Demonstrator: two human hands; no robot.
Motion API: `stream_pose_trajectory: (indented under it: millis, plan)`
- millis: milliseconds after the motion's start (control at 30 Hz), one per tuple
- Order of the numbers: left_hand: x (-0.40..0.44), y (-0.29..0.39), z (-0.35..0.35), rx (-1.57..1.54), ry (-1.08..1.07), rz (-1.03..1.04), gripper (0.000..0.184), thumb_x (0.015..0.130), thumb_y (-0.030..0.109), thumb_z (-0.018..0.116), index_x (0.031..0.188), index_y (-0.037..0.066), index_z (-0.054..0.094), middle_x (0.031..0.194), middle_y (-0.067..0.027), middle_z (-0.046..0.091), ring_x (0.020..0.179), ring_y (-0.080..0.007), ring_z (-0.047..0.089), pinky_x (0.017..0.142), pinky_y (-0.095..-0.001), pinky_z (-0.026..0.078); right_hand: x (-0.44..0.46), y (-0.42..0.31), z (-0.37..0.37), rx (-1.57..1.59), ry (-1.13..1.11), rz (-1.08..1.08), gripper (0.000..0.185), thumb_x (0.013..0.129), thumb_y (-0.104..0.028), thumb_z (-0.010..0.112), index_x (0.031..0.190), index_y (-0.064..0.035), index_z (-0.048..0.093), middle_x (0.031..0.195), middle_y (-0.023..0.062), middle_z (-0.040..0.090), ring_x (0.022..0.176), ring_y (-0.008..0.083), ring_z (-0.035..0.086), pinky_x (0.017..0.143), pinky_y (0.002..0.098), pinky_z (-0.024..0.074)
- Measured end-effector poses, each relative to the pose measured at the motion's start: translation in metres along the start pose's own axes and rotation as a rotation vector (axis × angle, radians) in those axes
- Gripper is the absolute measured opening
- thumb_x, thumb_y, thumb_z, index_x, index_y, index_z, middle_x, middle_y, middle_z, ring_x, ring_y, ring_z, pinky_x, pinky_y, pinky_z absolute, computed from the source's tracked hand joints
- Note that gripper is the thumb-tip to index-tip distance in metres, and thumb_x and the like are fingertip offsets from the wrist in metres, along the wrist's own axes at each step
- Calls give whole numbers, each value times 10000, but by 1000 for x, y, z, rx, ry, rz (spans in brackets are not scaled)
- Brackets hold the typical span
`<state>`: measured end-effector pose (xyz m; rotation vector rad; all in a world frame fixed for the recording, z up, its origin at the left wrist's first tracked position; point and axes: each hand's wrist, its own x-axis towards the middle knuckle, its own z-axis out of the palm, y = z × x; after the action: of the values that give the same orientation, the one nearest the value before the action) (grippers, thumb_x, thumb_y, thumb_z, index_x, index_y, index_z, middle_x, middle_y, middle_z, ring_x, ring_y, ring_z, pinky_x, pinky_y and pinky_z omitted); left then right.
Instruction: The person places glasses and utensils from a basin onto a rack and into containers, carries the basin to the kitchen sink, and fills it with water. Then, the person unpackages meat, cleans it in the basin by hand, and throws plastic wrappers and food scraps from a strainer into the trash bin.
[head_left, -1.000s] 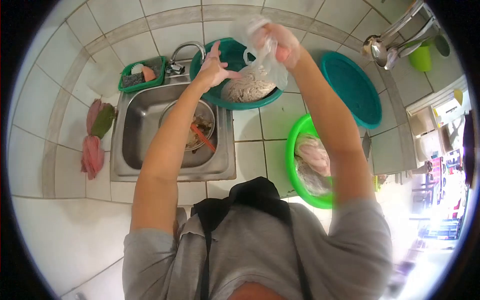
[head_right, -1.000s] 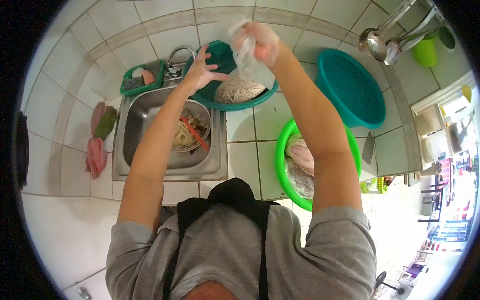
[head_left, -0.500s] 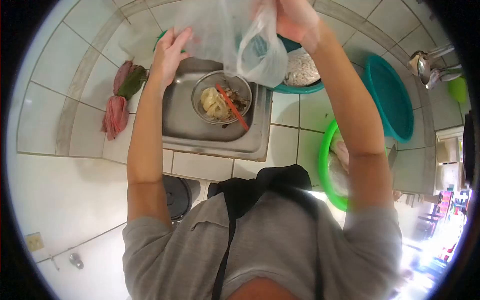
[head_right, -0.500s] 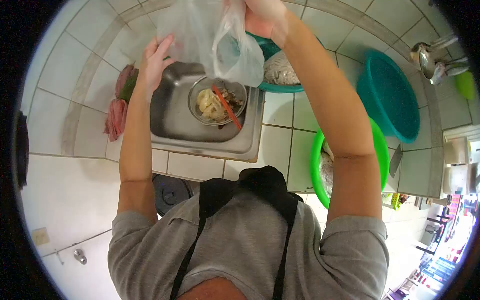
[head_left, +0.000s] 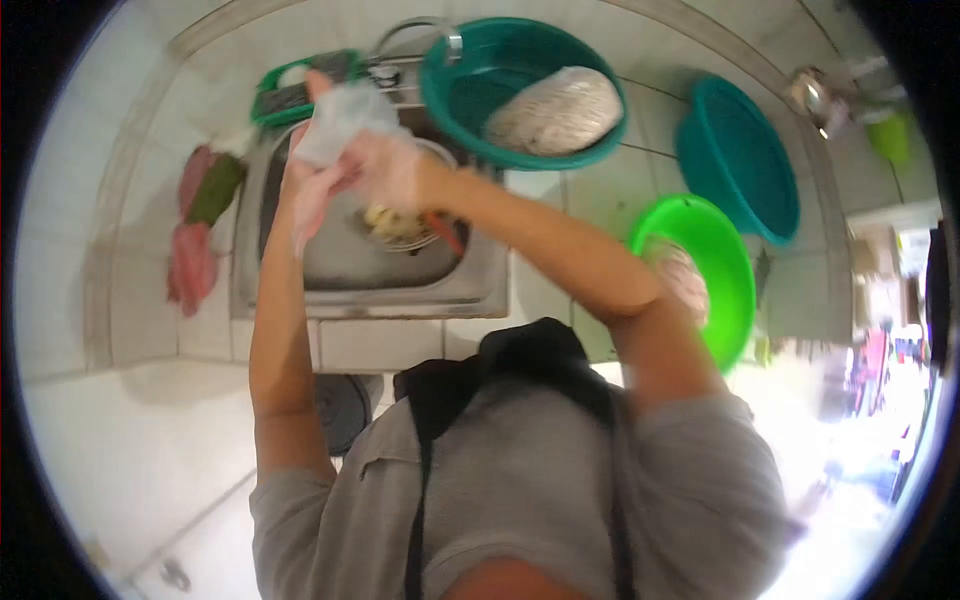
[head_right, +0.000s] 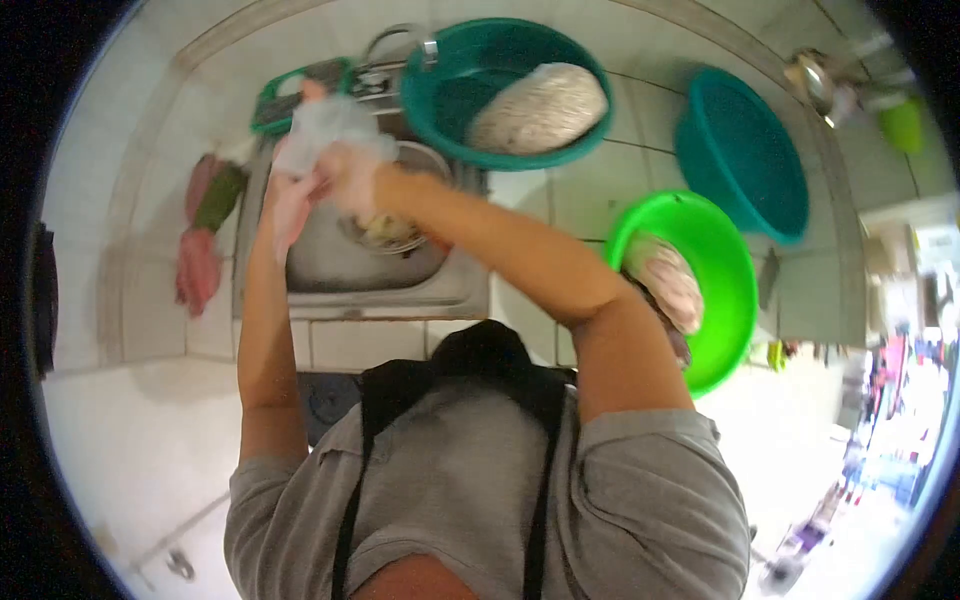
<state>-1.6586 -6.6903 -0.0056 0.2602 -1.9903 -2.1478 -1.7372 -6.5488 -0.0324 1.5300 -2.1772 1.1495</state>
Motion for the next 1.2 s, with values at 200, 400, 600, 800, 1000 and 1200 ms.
stream_pose_trajectory:
  millis: [200,400,600,800,1000,1200]
  plan:
    - [36,-151,-23,892,14,249,305,849,38,570,1153,44,544,1112,-150,597,970,-264,627,780,-371,510,-74,5,-171,61,-565,291,182,794,-117,547,936,-33,624,932,158,634,896,322,619,785,420,501]
    - [30,-239,-28,1648,-504,249,288,864,90,511,1120,75,640,1309,-173,496,1214,-391,461,988,-420,416,-177,125,-236,-822,-1308,720,266,780,-218,590,946,-34,689,970,169,675,888,328,647,741,421,542]
    - [37,-133,-11,1523,-959,-277,597,738,297,740,1253,51,564,1427,-175,411,1293,-388,395,1063,-396,372,-195,148,-202,-786,-1214,962,350,723,-120,729,1054,-18,673,1073,178,677,1021,327,650,826,440,542]
    - [23,-99,-63,1159,-447,-104,698,677,301,804,1277,70,531,1368,-181,458,1226,-357,480,1033,-409,398,-179,82,-162,-749,-1184,679,226,873,-159,520,986,-74,696,1090,154,659,1002,325,650,819,409,544]
    - [27,-66,-76,1216,-233,81,587,757,257,755,1261,56,532,1317,-195,484,1172,-388,505,1004,-413,415,-110,11,-58,-275,-708,252,167,821,-130,541,945,-63,631,1030,136,582,1010,324,575,830,403,517]
    - [28,-26,-46,1240,-104,386,543,771,208,742,1260,79,541,1322,-185,480,1166,-372,511,979,-419,425,-76,12,-5,-161,-531,299,296,818,-80,547,1114,-85,543,1081,149,568,1047,350,572,865,413,507]
